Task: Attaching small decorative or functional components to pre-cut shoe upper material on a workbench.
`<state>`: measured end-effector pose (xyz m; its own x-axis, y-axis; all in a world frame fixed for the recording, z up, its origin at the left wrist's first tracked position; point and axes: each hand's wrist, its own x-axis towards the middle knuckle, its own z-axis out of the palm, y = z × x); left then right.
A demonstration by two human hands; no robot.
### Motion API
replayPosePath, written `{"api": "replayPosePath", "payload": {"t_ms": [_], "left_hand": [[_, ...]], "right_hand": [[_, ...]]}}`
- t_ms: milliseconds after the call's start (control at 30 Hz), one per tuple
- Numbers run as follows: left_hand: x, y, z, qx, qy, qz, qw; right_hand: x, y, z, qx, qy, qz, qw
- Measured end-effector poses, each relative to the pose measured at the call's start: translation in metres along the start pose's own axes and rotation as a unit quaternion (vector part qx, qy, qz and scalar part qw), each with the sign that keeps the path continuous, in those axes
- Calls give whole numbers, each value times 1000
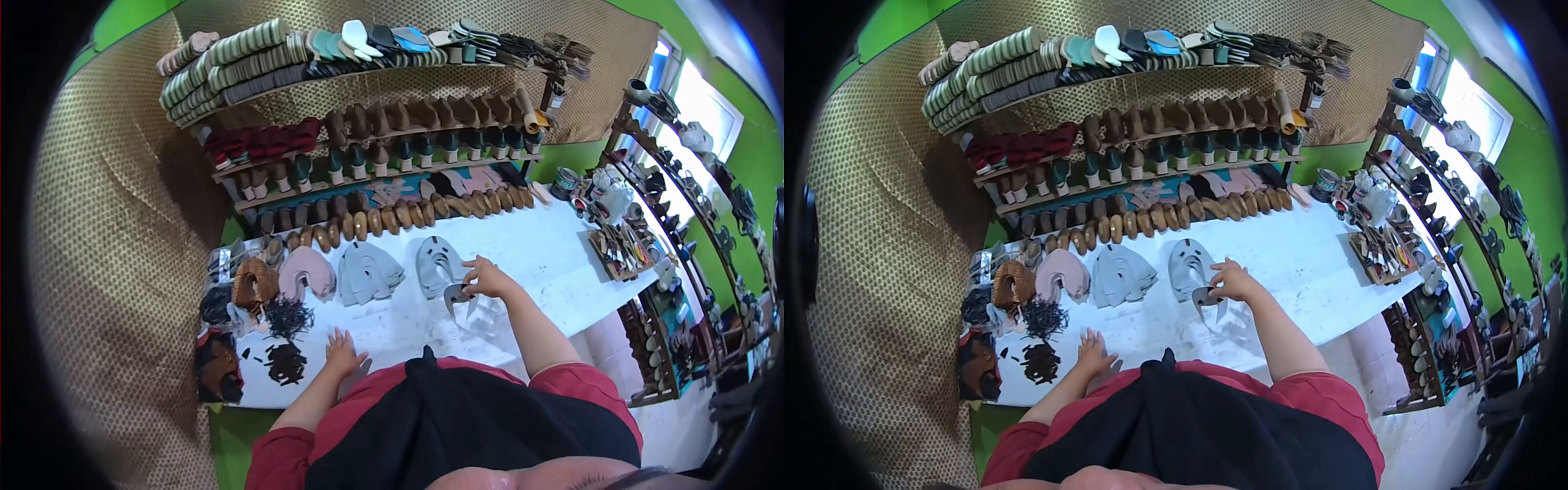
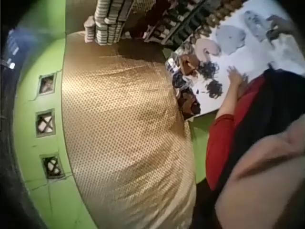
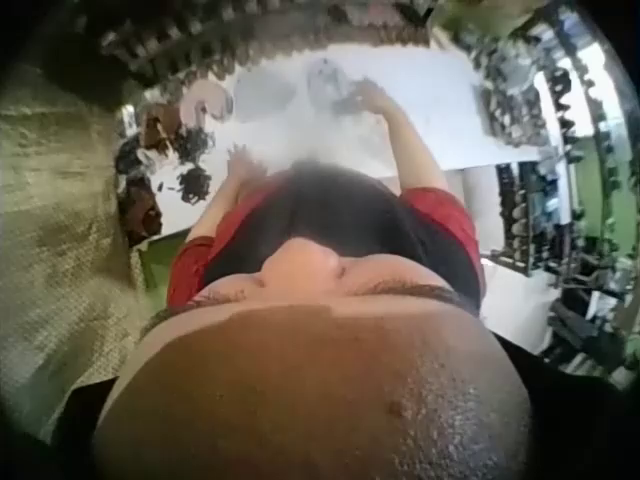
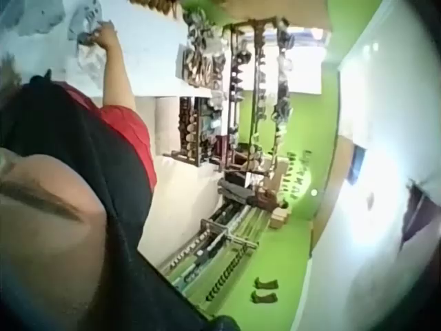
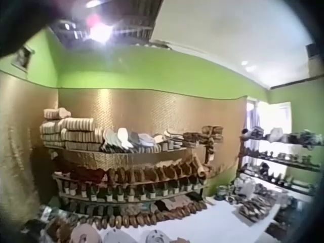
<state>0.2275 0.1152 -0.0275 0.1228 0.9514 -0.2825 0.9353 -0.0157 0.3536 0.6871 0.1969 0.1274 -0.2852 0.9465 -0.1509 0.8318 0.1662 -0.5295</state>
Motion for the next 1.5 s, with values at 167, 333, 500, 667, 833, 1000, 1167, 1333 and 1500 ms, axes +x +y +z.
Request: {"api": "replayPosePath", "payload": {"t_ms": [167,333,500,667,833,1000,1167,1333,1500], "left_hand": [[0,54,-13,38,-120,-98,987],[11,44,-11,38,-149,-88,984],[11,43,-6,43,-158,-112,980],[13,43,-5,41,-157,-122,979],[17,34,-4,10,-182,-117,976],[20,30,-3,-2,-199,-121,973],[20,33,-2,0,-193,-121,974],[20,32,-2,0,-192,-120,974],[22,29,-1,-5,-188,-113,976]], "right_hand": [[56,49,-10,2,-9,-6,1000],[153,94,17,19,4,22,1000],[205,75,15,-38,-12,98,994],[234,62,22,-115,-29,125,985],[261,14,72,-50,117,29,991],[289,-59,123,-52,26,-66,996],[315,-89,149,-27,59,-48,997],[323,-84,157,-39,103,-113,987],[303,-79,150,59,127,-129,982]]}}
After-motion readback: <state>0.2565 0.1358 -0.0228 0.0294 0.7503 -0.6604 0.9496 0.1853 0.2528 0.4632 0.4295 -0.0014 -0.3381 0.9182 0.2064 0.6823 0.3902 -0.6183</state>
